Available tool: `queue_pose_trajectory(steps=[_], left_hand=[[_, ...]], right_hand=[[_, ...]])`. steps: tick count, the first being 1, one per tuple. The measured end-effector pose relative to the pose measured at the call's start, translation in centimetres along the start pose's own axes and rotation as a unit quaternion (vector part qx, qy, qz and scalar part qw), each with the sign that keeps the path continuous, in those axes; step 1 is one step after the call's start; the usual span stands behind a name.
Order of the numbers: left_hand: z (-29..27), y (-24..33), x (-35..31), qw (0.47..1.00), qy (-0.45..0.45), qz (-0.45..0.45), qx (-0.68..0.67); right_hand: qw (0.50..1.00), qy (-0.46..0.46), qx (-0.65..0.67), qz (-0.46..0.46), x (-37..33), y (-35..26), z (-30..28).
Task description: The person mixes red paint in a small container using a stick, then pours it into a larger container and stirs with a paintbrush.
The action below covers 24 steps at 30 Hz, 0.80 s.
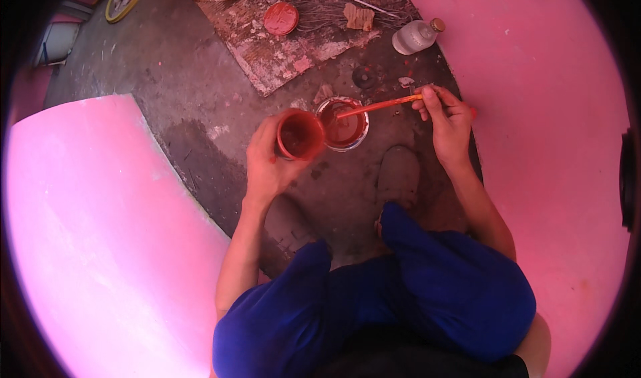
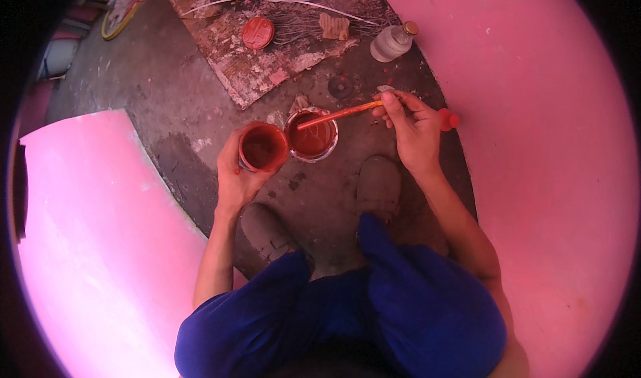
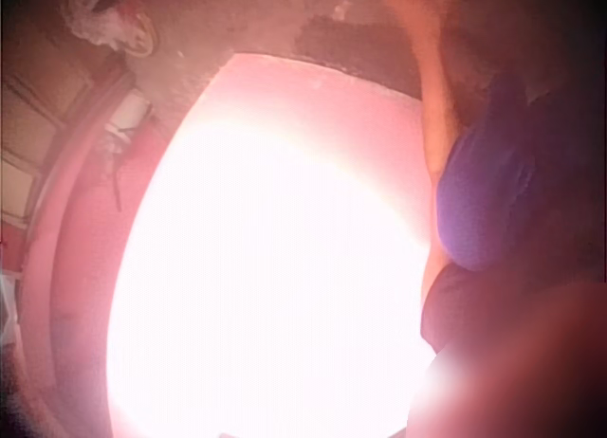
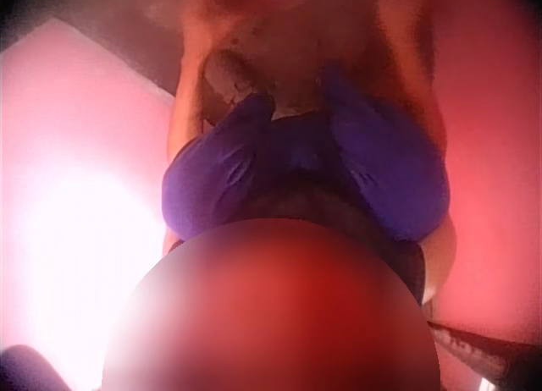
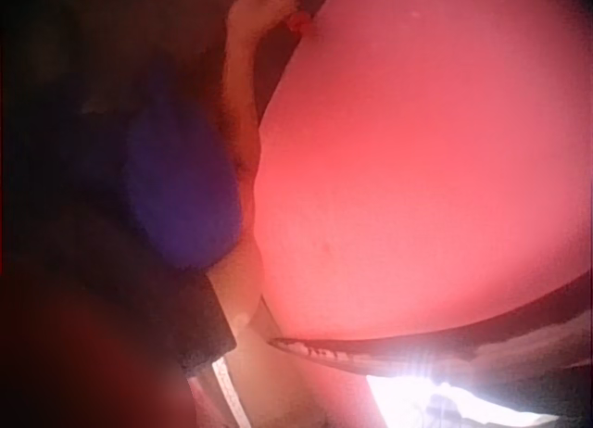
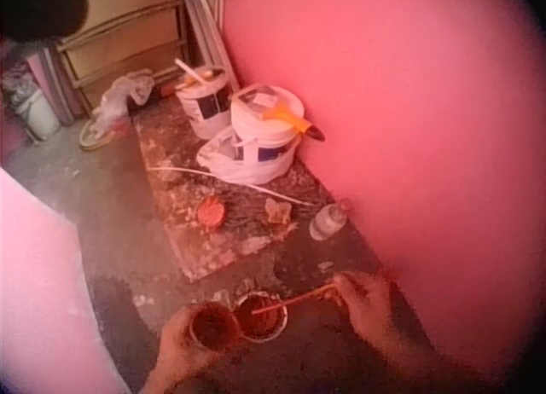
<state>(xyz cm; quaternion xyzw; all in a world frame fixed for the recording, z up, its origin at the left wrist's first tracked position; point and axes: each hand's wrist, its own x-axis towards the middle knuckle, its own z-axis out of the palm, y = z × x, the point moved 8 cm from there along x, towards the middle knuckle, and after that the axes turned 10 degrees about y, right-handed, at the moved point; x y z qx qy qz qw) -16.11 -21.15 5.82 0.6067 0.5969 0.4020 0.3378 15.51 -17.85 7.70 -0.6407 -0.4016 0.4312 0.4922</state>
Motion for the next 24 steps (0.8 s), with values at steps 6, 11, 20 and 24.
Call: queue_pose_trajectory(steps=[6,11,20,24], left_hand=[[-0.8,-1.8,-0.2,0.998,0.019,-0.053,-0.018],[-1.1,-0.9,0.5,0.999,0.034,-0.019,0.006],[0.2,0.4,1.2,0.998,-0.018,0.025,0.059],[1.6,1.9,1.4,0.997,-0.049,0.034,0.054]], right_hand=[[0.931,-0.116,-0.2,-0.282,-1.8,0.4,3.9],[0.925,-0.2,-0.202,-0.254,-3.5,3.4,6.0],[0.974,-0.002,0.088,0.21,-0.8,5.8,0.1],[0.987,-0.045,0.065,0.142,-1.5,2.4,2.1]])
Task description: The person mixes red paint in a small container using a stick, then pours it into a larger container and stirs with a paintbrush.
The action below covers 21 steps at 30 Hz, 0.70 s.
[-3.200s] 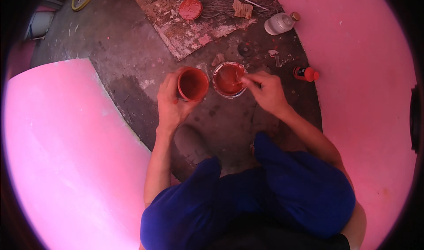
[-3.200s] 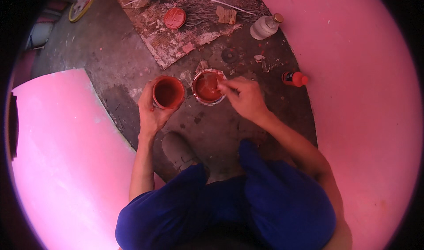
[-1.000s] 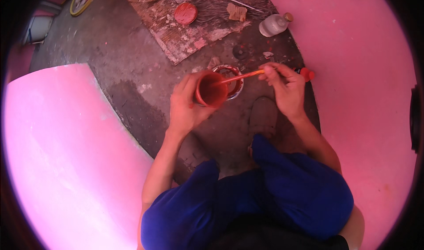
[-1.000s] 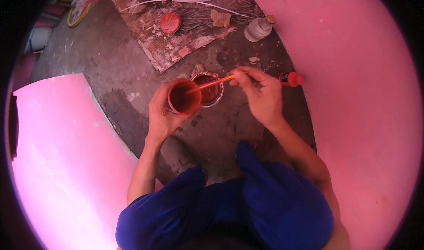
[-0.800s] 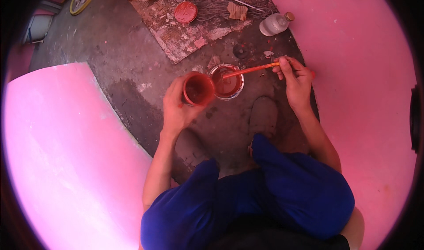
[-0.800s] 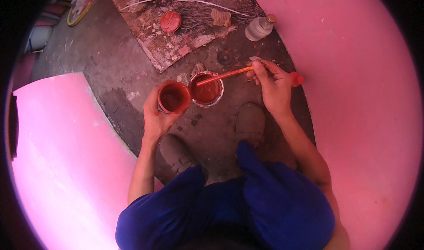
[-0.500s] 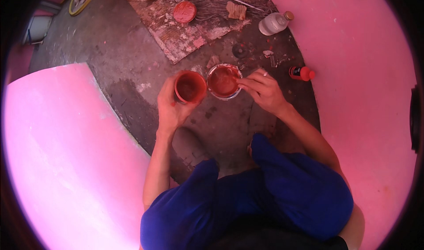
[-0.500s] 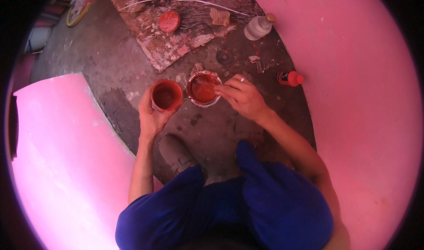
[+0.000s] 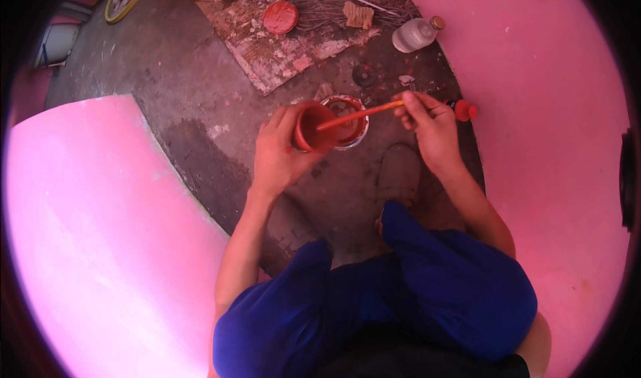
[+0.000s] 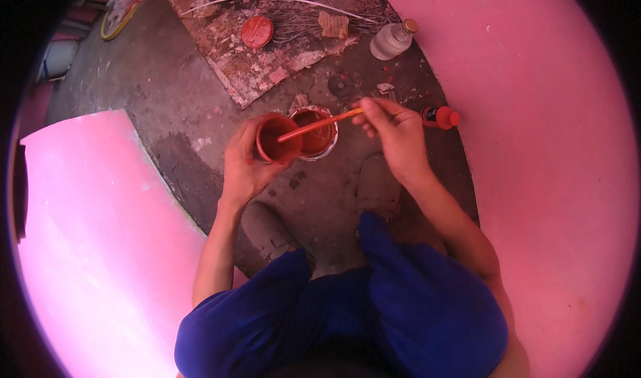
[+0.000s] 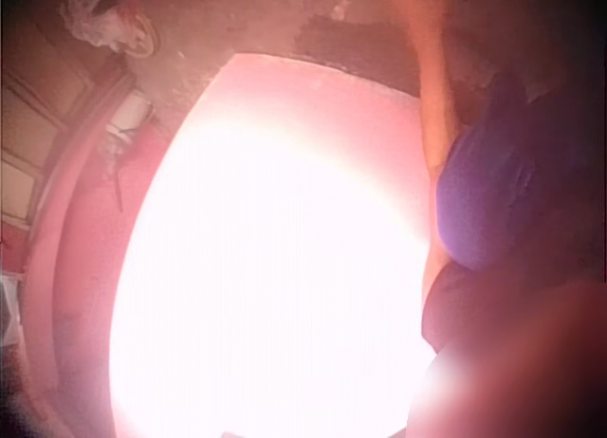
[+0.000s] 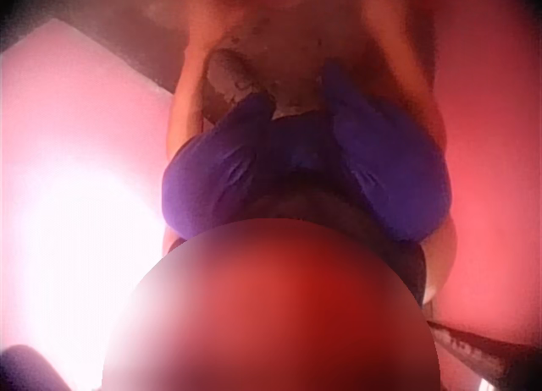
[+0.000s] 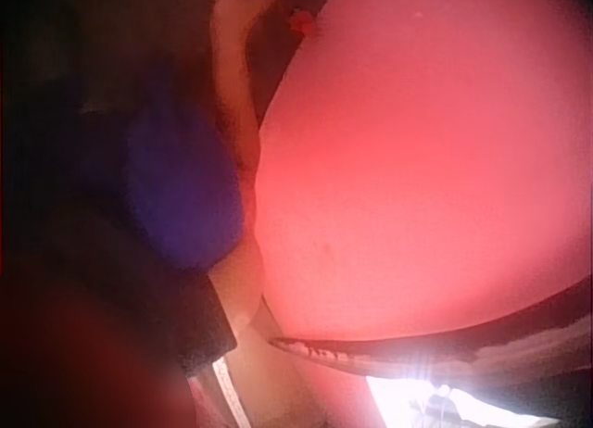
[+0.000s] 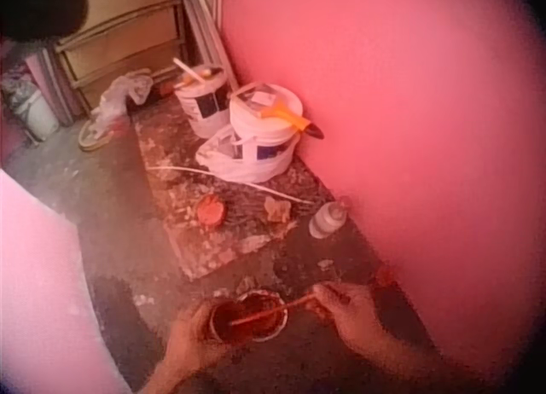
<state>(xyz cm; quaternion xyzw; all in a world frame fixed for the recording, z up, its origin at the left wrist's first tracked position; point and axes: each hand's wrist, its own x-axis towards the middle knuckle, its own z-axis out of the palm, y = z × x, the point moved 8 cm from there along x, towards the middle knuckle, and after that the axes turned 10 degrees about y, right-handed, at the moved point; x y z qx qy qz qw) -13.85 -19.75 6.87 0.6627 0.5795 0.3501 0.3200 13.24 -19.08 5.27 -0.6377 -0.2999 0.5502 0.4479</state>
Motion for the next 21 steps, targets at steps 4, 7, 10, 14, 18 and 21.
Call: queue_pose_trajectory(steps=[4,7,10,14,18,21], left_hand=[[0.3,2.3,0.5,0.998,0.015,0.027,-0.051],[0.0,2.6,0.5,0.997,0.025,0.036,-0.064],[-0.6,1.6,-0.2,0.997,0.031,0.012,-0.067],[-1.1,0.1,-0.8,0.997,0.033,-0.013,-0.075],[-0.9,-1.6,-1.2,0.993,0.036,-0.055,-0.102],[-1.3,-2.5,-1.3,0.996,0.041,-0.06,-0.058]], right_hand=[[0.987,-0.068,-0.106,-0.097,-2.6,-1.5,3.8],[0.981,-0.055,-0.1,-0.155,-2.7,-2.3,3.3],[0.985,-0.034,-0.093,-0.142,-1.7,-3.0,1.5],[0.987,-0.01,-0.092,-0.134,0.0,-3.1,-1.1],[0.991,0.018,-0.061,-0.12,1.1,-2.2,-2.4],[0.967,0.0,-0.157,-0.198,0.8,-1.9,-1.1]])
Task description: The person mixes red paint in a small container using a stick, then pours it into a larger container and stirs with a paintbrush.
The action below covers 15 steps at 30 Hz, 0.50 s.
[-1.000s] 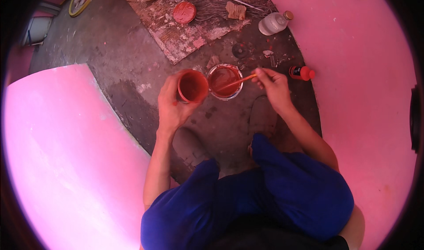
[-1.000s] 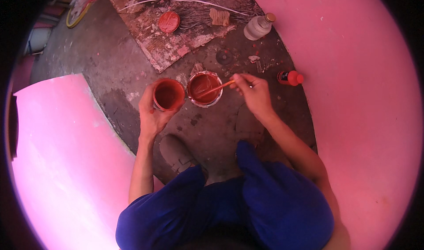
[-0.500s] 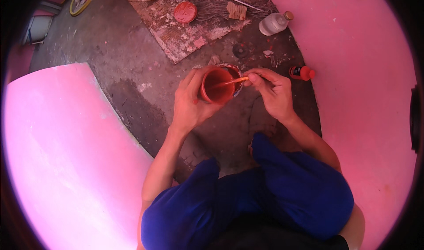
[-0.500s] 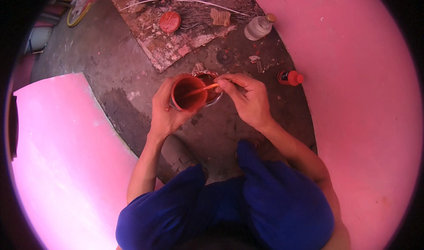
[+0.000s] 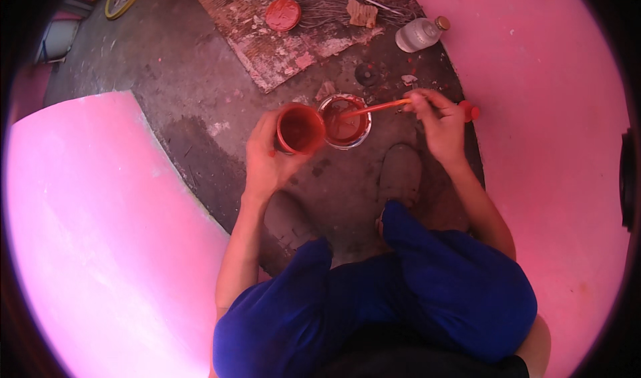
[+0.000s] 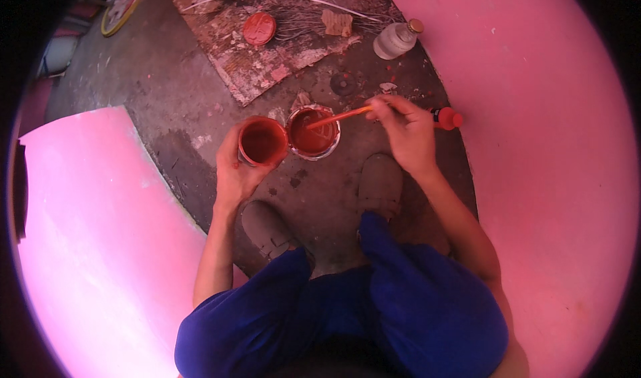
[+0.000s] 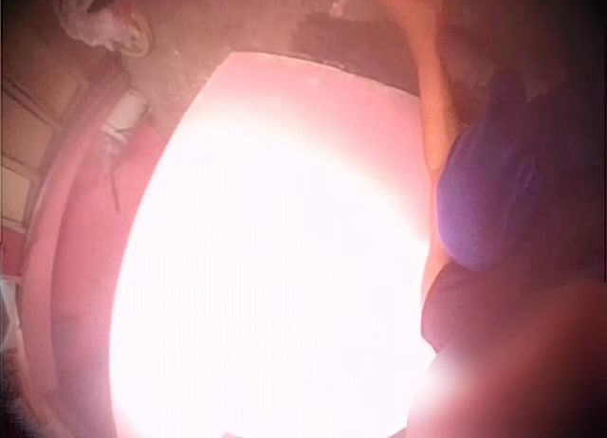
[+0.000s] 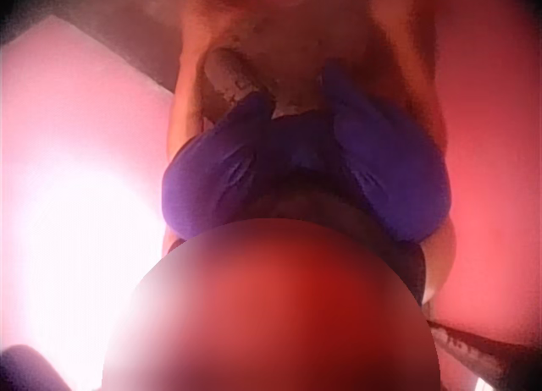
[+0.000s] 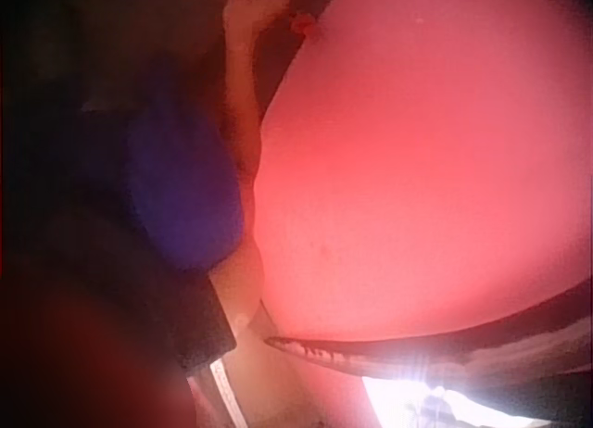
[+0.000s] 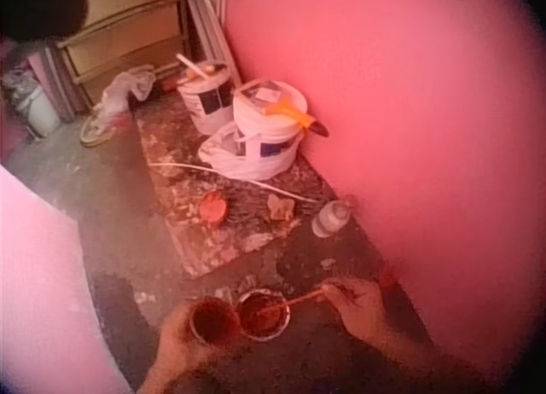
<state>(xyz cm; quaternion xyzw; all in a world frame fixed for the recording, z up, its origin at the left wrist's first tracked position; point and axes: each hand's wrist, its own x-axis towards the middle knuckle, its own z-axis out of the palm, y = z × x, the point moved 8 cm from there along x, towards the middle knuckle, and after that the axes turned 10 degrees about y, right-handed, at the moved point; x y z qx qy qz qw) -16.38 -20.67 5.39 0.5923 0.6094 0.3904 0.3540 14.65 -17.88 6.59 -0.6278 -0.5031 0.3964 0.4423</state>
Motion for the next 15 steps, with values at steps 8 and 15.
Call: queue_pose_trajectory(steps=[8,15], left_hand=[[-0.3,0.9,0.6,0.999,0.003,0.027,0.042],[-0.2,1.0,0.6,0.999,0.005,0.036,0.03]], right_hand=[[0.977,-0.117,-0.11,-0.141,-2.6,1.4,5.0],[0.95,0.051,0.149,0.271,-1.3,5.5,-0.4]])
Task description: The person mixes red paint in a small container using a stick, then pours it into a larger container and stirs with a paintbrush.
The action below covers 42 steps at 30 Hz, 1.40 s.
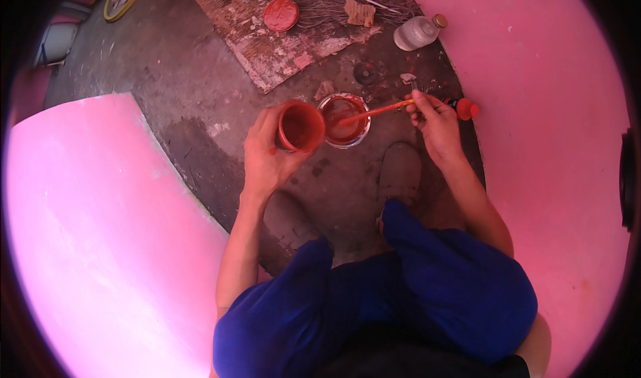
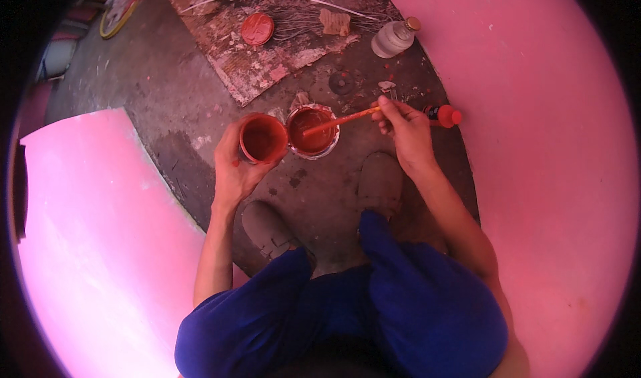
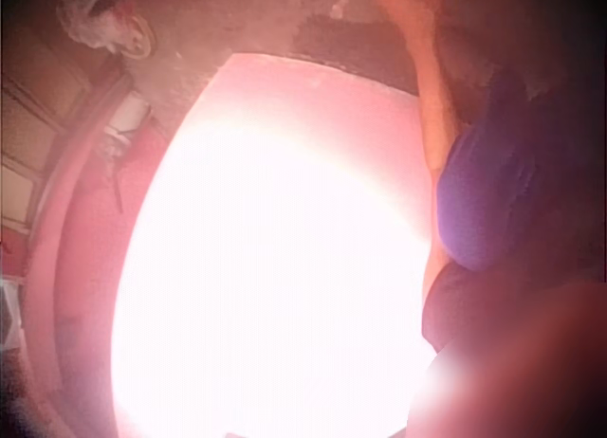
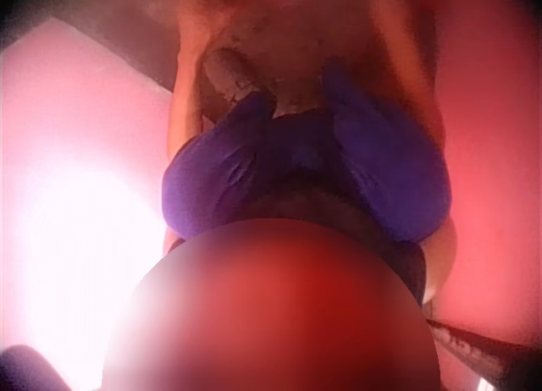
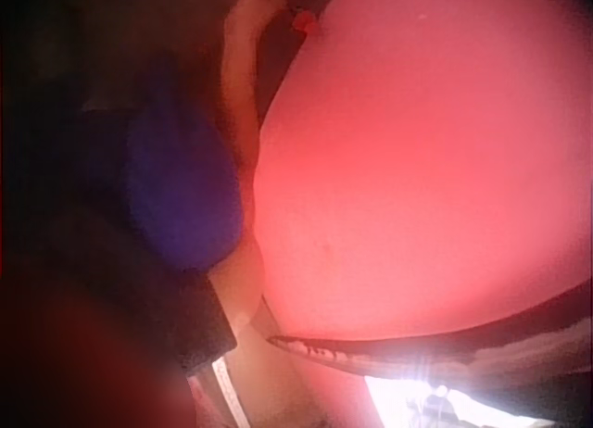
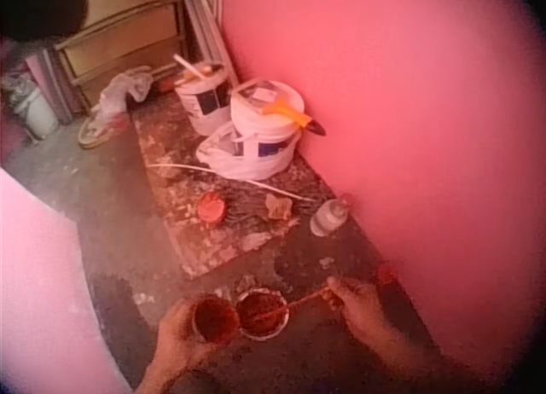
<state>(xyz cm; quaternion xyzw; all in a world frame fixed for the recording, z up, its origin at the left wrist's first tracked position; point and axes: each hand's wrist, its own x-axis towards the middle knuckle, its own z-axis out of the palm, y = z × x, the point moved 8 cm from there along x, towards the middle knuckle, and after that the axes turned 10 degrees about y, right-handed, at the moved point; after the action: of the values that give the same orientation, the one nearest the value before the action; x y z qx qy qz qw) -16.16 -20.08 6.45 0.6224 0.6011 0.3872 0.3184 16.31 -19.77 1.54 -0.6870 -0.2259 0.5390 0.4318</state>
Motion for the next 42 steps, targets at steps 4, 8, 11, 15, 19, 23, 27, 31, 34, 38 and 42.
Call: queue_pose_trajectory(steps=[4,8,11,15,19,23,27,31,34,38,42], left_hand=[[0.9,0.6,0.1,1.0,-0.024,0.002,-0.006],[1.9,2.2,-0.1,0.999,-0.025,0.039,-0.014],[2.6,4.0,-0.1,0.998,-0.019,0.059,-0.031],[2.5,4.8,-0.3,0.996,0.011,0.083,-0.021],[2.1,5.0,-0.6,0.994,0.025,0.102,-0.013],[1.9,4.9,-0.8,0.994,0.032,0.106,-0.005],[1.9,4.6,-1.0,0.995,0.03,0.096,-0.008],[1.8,4.2,-1.0,0.997,0.017,0.07,-0.033],[2.3,4.2,-0.7,0.995,-0.014,0.036,-0.097],[2.2,4.7,-0.3,0.992,-0.015,0.038,-0.122],[1.6,3.6,-0.5,0.992,-0.016,0.018,-0.125]], right_hand=[[0.999,-0.011,0.043,-0.016,-1.1,-2.7,0.7],[0.996,-0.059,-0.016,-0.072,-3.6,-4.8,5.1],[0.986,-0.074,-0.072,-0.13,-4.8,-5.6,7.0],[0.966,-0.03,-0.149,-0.212,-5.7,-6.8,7.2],[0.955,0.022,-0.15,-0.254,-5.9,-8.3,6.3],[0.952,0.057,-0.155,-0.258,-5.3,-9.4,5.1],[0.957,0.061,-0.101,-0.264,-4.8,-10.1,4.3],[0.963,-0.049,-0.093,-0.249,-5.0,-10.5,5.2],[0.913,-0.209,-0.132,-0.324,-5.8,-10.6,7.2],[0.837,-0.303,-0.195,-0.412,-6.2,-9.9,8.5],[0.798,-0.331,-0.196,-0.463,-5.6,-12.0,7.3]])
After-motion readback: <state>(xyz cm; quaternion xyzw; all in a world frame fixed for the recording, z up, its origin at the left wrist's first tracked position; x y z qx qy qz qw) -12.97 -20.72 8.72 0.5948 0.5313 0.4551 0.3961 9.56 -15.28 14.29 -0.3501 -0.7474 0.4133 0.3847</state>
